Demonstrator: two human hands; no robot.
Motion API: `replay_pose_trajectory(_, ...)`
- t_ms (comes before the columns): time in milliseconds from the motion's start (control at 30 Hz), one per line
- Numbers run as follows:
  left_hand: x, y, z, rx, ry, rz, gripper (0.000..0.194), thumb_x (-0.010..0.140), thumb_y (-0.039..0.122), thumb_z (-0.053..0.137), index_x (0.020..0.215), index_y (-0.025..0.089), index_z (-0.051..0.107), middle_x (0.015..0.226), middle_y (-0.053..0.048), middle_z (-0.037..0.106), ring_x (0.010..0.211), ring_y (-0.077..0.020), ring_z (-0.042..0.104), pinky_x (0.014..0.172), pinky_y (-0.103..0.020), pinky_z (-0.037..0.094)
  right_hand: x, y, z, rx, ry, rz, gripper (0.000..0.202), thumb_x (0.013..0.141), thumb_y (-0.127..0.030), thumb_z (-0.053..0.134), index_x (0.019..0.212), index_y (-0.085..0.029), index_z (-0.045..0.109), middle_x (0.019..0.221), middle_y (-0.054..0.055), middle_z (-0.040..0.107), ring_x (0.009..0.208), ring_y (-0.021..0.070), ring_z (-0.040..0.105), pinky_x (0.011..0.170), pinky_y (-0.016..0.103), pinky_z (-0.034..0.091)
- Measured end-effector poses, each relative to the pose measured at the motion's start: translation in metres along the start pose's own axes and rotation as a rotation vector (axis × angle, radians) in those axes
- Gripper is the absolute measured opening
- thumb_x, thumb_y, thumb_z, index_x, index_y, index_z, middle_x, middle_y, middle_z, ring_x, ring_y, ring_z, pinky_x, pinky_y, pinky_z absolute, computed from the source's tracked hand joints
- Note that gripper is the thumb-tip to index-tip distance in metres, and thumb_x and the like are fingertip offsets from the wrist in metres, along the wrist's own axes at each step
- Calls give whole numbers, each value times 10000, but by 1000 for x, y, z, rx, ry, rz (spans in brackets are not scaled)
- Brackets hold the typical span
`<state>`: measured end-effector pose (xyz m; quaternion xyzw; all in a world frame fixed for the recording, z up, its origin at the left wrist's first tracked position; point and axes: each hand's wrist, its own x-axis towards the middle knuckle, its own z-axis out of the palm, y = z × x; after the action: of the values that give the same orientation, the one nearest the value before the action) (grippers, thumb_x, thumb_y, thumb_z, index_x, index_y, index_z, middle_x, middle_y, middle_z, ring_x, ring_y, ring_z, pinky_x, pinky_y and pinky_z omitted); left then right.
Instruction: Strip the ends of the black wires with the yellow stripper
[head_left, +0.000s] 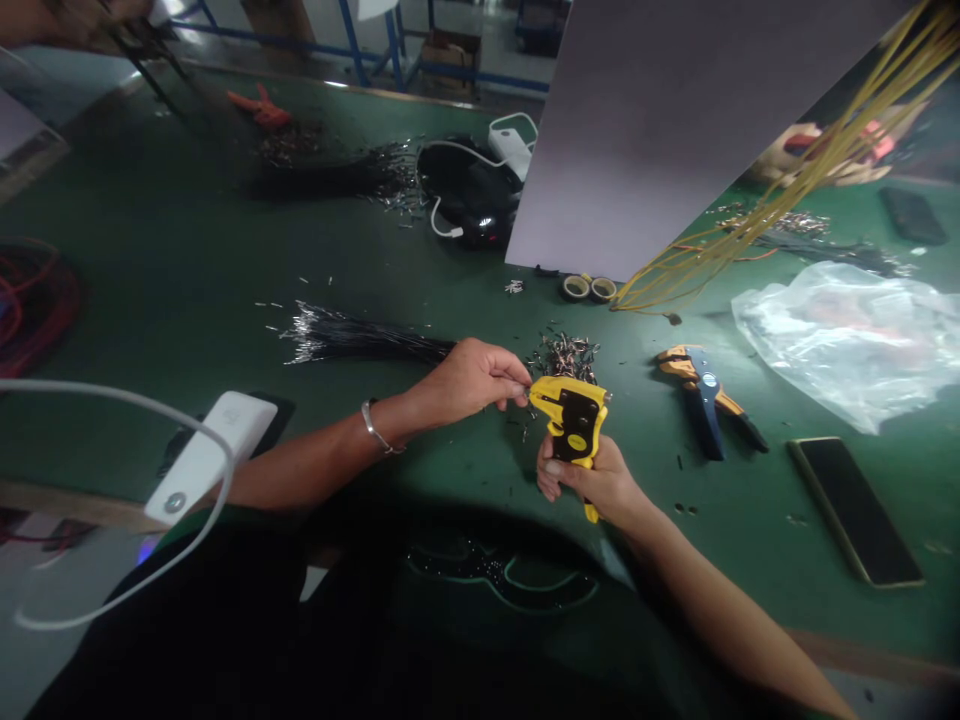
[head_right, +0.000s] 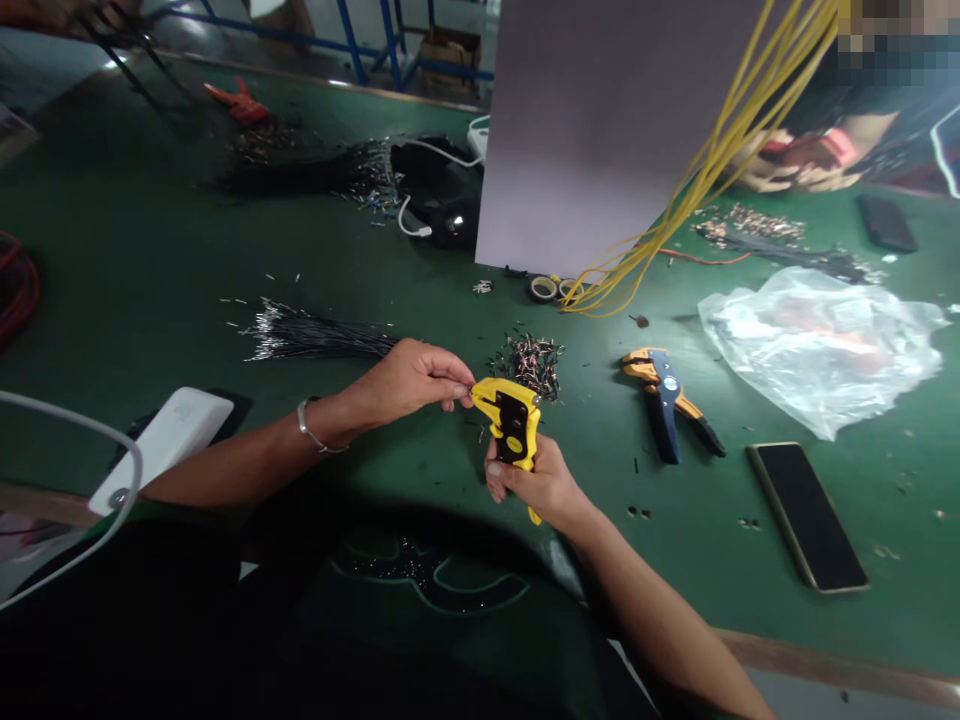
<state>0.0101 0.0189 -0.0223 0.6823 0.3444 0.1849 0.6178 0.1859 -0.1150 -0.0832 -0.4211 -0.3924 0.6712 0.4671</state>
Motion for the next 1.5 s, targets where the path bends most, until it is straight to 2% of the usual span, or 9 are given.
replay_pose_trajectory(367, 1, -2, -1, -42, -14, -7, 113, 708, 131, 624, 781, 113, 708, 706, -48, 720, 554, -70, 589, 563, -205, 501, 0, -1, 2, 13, 15, -17, 213, 775, -293, 725, 774, -163, 556, 503, -38, 528, 420, 116, 491, 431, 288, 448)
replay_pose_trajectory(833, 3, -4, -2, -107, -42, -36, 123, 695, 106, 624, 794, 87, 694, 684, -59, 707, 587, -98, 623, 552, -224, 503, -1, 7, 2, -83, 69, -2, 254, 782, -350, 716, 760, -182, 526, 473, -40, 548, 389, 123, 506, 416, 281, 468)
replay_pose_trajectory(1033, 5, -10, -4, -132, -53, -44, 130, 692, 129, 644, 812, 99, 681, 693, -64, 711, 614, -118, 640, 556, -237, 505, -1, 8, 3, -67, 79, -15, 229, 783, -328, 708, 748, -188, 531, 460, -48, 539, 379, 121, 502, 408, 274, 471)
replay_pose_trajectory(1267, 6, -12, -4, -115, -51, -12, 120, 740, 207, 635, 786, 108, 686, 704, -69, 709, 549, -90, 593, 551, -244, 495, 0, 7, 5, -45, 93, -22, 239, 772, -330, 715, 738, -188, 525, 444, -55, 522, 363, 116, 482, 391, 272, 469)
replay_pose_trajectory(1500, 7, -12, -5, -105, -41, -10, 97, 735, 196, 631, 760, 117, 682, 675, -61, 700, 544, -89, 590, 544, -237, 488, 1, 5, 8, -61, 113, -2, 270, 756, -362, 723, 725, -192, 516, 430, -59, 514, 351, 113, 472, 383, 268, 460)
